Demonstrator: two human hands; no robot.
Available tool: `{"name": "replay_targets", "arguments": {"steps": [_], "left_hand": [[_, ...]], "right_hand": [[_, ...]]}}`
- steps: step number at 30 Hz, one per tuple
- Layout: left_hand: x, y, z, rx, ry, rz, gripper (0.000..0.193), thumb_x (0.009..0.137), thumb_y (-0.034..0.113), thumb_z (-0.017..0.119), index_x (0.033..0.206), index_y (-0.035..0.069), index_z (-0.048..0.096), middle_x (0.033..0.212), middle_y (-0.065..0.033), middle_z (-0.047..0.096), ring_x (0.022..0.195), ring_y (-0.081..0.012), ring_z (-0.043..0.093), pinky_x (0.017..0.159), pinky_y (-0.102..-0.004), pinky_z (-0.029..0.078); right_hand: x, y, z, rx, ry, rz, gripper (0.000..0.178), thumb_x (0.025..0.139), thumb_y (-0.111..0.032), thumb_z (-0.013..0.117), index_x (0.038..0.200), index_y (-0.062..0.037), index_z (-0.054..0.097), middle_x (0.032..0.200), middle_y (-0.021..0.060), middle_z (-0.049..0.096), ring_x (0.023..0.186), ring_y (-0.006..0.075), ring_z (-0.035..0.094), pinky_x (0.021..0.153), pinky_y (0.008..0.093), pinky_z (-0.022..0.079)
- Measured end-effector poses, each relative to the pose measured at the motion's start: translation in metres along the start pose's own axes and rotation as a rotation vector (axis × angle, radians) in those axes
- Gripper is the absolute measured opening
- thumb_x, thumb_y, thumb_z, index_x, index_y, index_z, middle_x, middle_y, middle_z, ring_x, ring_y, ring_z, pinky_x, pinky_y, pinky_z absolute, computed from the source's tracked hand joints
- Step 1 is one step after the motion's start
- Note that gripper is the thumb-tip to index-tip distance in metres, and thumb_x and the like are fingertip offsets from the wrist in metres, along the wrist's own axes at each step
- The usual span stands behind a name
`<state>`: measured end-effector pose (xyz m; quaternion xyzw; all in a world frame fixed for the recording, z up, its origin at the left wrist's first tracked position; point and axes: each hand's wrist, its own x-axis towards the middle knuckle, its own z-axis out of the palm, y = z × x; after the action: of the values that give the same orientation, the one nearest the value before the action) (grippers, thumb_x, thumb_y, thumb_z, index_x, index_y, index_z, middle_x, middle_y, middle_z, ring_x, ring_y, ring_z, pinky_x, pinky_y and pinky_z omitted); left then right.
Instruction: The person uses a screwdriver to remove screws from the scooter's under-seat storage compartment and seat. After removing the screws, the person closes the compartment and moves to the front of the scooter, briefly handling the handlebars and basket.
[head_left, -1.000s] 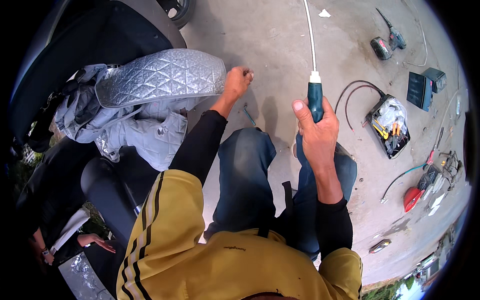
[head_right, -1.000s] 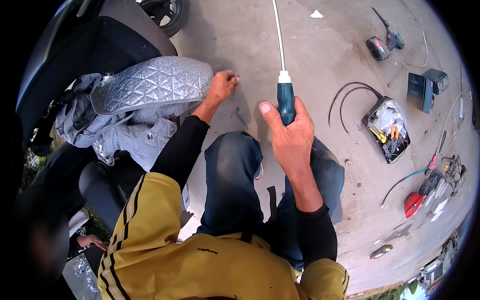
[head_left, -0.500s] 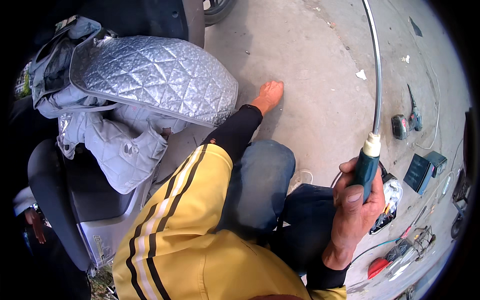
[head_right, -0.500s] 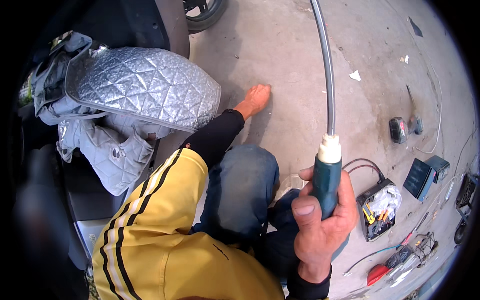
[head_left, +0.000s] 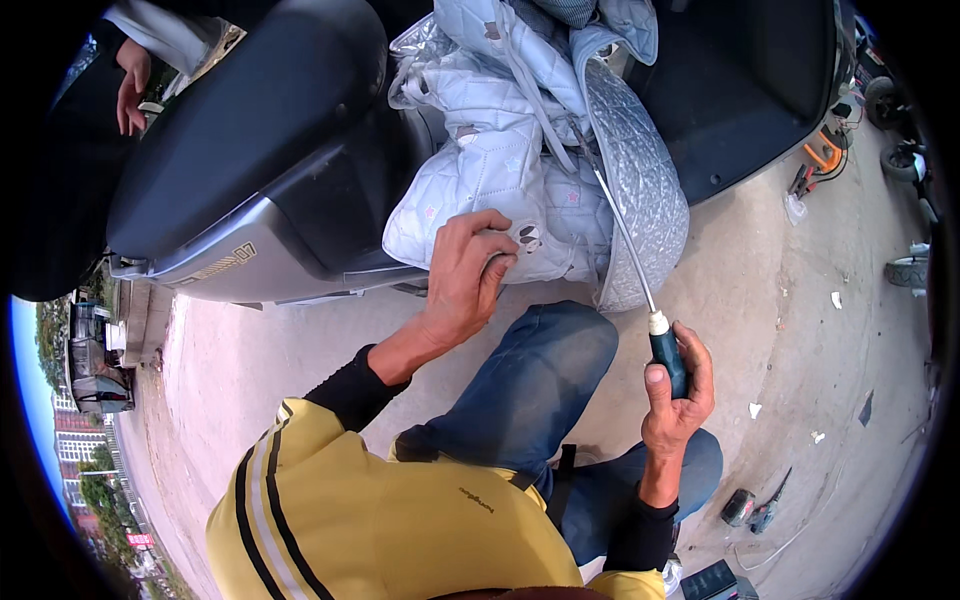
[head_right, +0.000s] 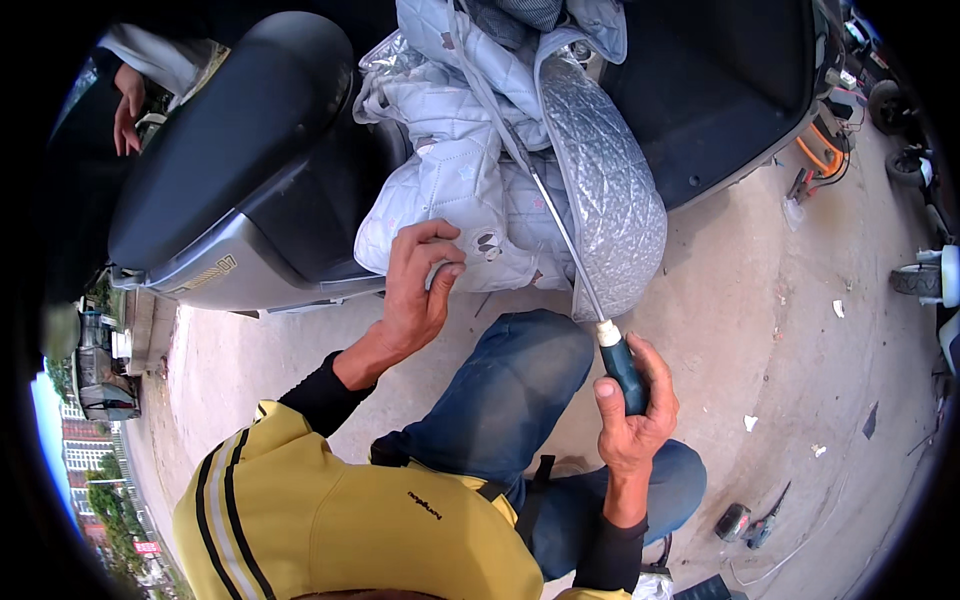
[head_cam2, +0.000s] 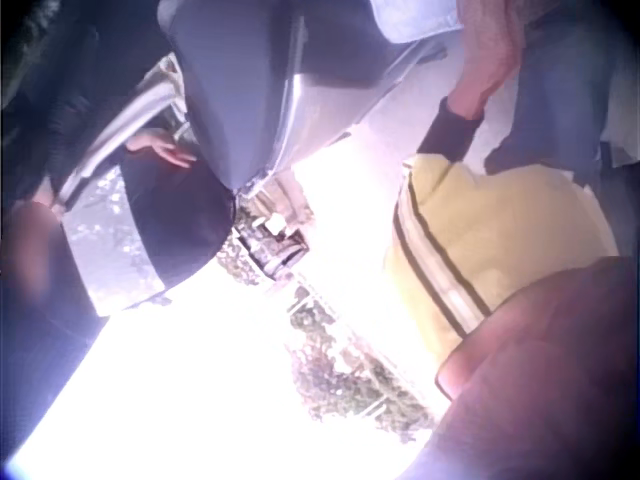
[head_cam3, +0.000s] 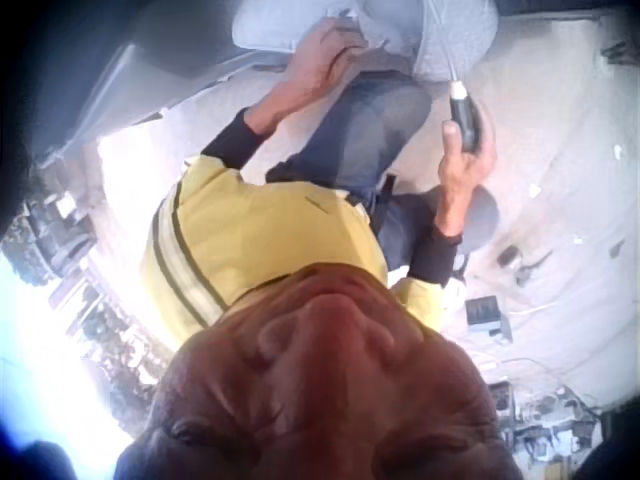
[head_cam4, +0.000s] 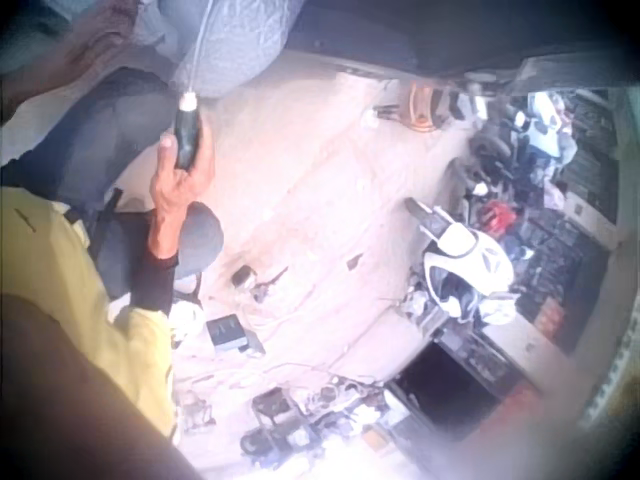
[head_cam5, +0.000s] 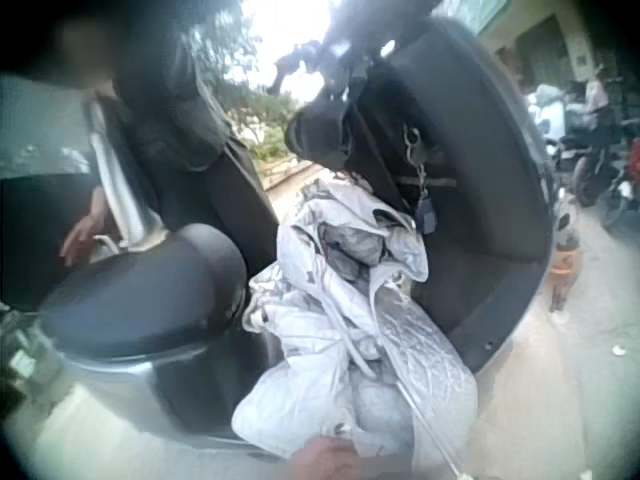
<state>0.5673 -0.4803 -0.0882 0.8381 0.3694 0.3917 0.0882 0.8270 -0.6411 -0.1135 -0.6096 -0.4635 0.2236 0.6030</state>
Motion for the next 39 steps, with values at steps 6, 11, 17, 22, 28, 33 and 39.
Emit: {"name": "replay_targets", "arguments": {"steps": [6,11,17,22,28,33,39], "left_hand": [[0.018,-0.104,-0.039,-0.281,-0.020,-0.617,0.020,0.102,0.013,0.058,0.114,-0.002,0.060,0.124,-0.0332,0.065,0.118,-0.0513,0.061,0.101,-0.0509,0.047],[0.028,-0.103,0.026,-0.219,-0.156,-0.424,0.029,0.098,0.013,0.059,0.122,-0.003,0.059,0.115,-0.0306,0.067,0.115,-0.0487,0.063,0.095,-0.0506,0.050],[0.021,-0.107,-0.024,-0.486,-0.276,-0.293,0.019,0.095,0.008,0.064,0.111,-0.002,0.063,0.115,-0.0227,0.069,0.107,-0.0421,0.067,0.092,-0.0472,0.052],[-0.036,-0.114,-0.105,-0.279,0.126,-0.243,0.014,0.095,0.004,0.065,0.107,-0.001,0.069,0.104,-0.0171,0.069,0.098,-0.0383,0.067,0.089,-0.0430,0.052],[-0.063,-0.139,-0.133,-0.163,0.179,-0.431,0.017,0.095,0.002,0.064,0.111,0.001,0.071,0.104,-0.0165,0.069,0.097,-0.0357,0.069,0.087,-0.0420,0.054],[-0.042,-0.142,-0.107,-0.178,0.293,-0.509,0.018,0.093,-0.001,0.065,0.110,0.002,0.069,0.103,-0.0167,0.070,0.094,-0.0393,0.069,0.084,-0.0450,0.055],[-0.021,-0.159,-0.078,-0.151,0.319,-0.605,0.016,0.089,-0.006,0.070,0.105,-0.002,0.067,0.096,-0.0143,0.074,0.085,-0.0258,0.073,0.080,-0.0362,0.057]], "right_hand": [[0.001,-0.093,0.060,0.122,-0.061,-0.040,0.035,0.091,-0.012,0.083,0.118,0.0022,0.067,0.103,0.0100,0.071,0.092,0.0159,0.065,0.085,0.0286,0.051],[0.023,-0.165,0.116,-0.120,-0.208,-0.178,0.031,0.090,-0.009,0.082,0.118,-0.0017,0.071,0.099,0.0125,0.076,0.086,0.0181,0.071,0.078,0.0304,0.055],[0.069,-0.195,0.196,-0.417,-0.317,-0.339,0.030,0.088,-0.011,0.081,0.115,-0.0030,0.070,0.105,0.0220,0.075,0.095,0.0409,0.073,0.082,0.0431,0.057],[0.096,-0.192,0.215,-0.452,-0.297,-0.395,0.033,0.086,-0.009,0.081,0.115,-0.0031,0.067,0.105,0.0227,0.074,0.097,0.0445,0.072,0.086,0.0442,0.056],[0.119,-0.210,0.246,-0.239,-0.230,-0.304,0.046,0.090,-0.018,0.080,0.128,-0.0057,0.056,0.093,0.0191,0.073,0.081,0.0270,0.074,0.076,0.0385,0.057],[0.146,-0.199,0.231,0.002,-0.194,-0.199,0.053,0.098,-0.026,0.074,0.137,-0.0026,0.046,0.086,0.0133,0.072,0.076,0.0190,0.075,0.072,0.0293,0.058],[0.167,-0.162,0.223,0.059,-0.214,-0.182,0.054,0.100,-0.025,0.072,0.139,-0.0022,0.043,0.095,0.0159,0.070,0.079,0.0177,0.076,0.072,0.0273,0.059]]}}
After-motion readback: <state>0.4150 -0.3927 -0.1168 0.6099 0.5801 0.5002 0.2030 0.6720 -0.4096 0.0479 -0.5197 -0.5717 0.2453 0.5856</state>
